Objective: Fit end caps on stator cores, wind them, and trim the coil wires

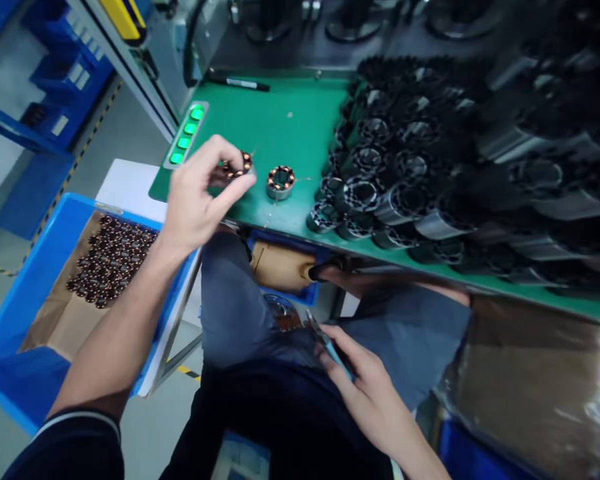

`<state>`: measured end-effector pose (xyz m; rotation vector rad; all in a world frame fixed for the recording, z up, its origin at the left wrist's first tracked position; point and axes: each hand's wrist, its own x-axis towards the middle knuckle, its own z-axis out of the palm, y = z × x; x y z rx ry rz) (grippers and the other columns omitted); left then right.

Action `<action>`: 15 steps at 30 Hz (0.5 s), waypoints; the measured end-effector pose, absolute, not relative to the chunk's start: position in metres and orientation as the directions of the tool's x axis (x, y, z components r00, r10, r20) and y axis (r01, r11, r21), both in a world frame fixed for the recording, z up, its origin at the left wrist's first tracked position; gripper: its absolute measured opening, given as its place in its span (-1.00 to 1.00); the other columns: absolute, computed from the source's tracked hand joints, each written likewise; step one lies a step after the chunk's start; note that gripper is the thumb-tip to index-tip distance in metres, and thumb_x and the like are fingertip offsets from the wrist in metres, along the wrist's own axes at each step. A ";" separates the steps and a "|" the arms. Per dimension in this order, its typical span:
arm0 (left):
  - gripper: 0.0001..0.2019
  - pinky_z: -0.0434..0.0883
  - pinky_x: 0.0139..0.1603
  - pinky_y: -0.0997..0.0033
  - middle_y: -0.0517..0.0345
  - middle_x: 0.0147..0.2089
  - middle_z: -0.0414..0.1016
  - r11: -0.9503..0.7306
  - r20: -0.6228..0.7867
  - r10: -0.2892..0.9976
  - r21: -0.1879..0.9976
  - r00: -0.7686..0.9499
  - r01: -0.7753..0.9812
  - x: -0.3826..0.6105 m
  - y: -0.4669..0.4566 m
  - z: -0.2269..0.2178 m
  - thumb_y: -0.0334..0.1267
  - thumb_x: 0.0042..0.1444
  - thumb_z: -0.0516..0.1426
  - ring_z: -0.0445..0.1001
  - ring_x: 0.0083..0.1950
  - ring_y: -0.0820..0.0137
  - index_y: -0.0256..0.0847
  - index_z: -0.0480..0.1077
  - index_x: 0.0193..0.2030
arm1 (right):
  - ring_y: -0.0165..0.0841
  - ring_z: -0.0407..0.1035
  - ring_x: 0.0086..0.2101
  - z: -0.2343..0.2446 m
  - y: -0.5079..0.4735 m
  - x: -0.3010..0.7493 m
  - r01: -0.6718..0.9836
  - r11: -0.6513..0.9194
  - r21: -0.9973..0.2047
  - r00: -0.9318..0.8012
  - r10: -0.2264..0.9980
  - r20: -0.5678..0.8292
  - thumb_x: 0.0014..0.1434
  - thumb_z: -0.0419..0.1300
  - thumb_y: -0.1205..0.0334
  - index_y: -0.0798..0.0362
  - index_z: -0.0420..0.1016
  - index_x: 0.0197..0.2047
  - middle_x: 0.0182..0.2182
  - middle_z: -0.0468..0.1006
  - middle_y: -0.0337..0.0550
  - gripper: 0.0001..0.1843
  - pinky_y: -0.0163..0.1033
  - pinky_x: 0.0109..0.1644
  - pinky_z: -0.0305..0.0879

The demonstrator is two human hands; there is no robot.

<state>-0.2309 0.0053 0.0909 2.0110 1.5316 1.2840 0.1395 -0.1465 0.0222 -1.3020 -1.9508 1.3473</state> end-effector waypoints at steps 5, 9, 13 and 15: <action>-0.77 0.68 -0.06 0.09 0.12 0.04 0.75 -0.559 0.598 0.779 0.527 0.188 0.640 -0.174 -0.074 0.109 -0.17 0.26 0.57 0.72 0.00 0.24 -0.04 0.62 -0.14 | -0.33 0.71 -0.20 0.034 -0.150 0.137 0.286 0.114 -0.951 -0.458 0.889 -0.031 0.52 0.25 0.42 -0.14 0.72 0.41 -0.11 0.80 -0.22 -0.48 -0.30 -0.05 0.65; -0.73 0.63 -0.26 0.29 0.14 -0.03 0.73 -0.428 0.443 0.885 0.652 0.143 0.626 -0.129 -0.116 0.096 -0.19 0.27 0.57 0.68 -0.15 0.34 -0.03 0.56 -0.19 | -0.34 0.62 -0.16 0.047 -0.141 0.128 0.200 0.158 -0.967 -0.470 0.881 0.046 0.46 0.22 0.52 -0.20 0.61 0.56 -0.04 0.74 -0.20 -0.27 -0.28 -0.03 0.63; -0.67 0.59 -0.34 0.33 0.17 -0.06 0.73 -0.398 0.430 0.897 0.695 0.097 0.599 -0.120 -0.126 0.080 -0.12 0.28 0.62 0.68 -0.20 0.35 -0.01 0.56 -0.22 | -0.27 0.62 -0.11 0.052 -0.135 0.122 0.220 0.181 -0.959 -0.477 0.877 0.056 0.47 0.21 0.50 -0.16 0.60 0.59 0.01 0.74 -0.12 -0.28 -0.17 0.01 0.68; -0.66 0.58 -0.35 0.31 0.14 -0.06 0.74 -0.406 0.433 0.895 0.697 0.105 0.591 -0.124 -0.126 0.078 -0.06 0.29 0.63 0.68 -0.20 0.33 0.00 0.57 -0.23 | -0.25 0.64 -0.05 0.052 -0.136 0.121 0.233 0.189 -0.954 -0.473 0.879 0.059 0.51 0.20 0.47 -0.16 0.59 0.59 0.07 0.78 -0.11 -0.31 -0.13 0.06 0.70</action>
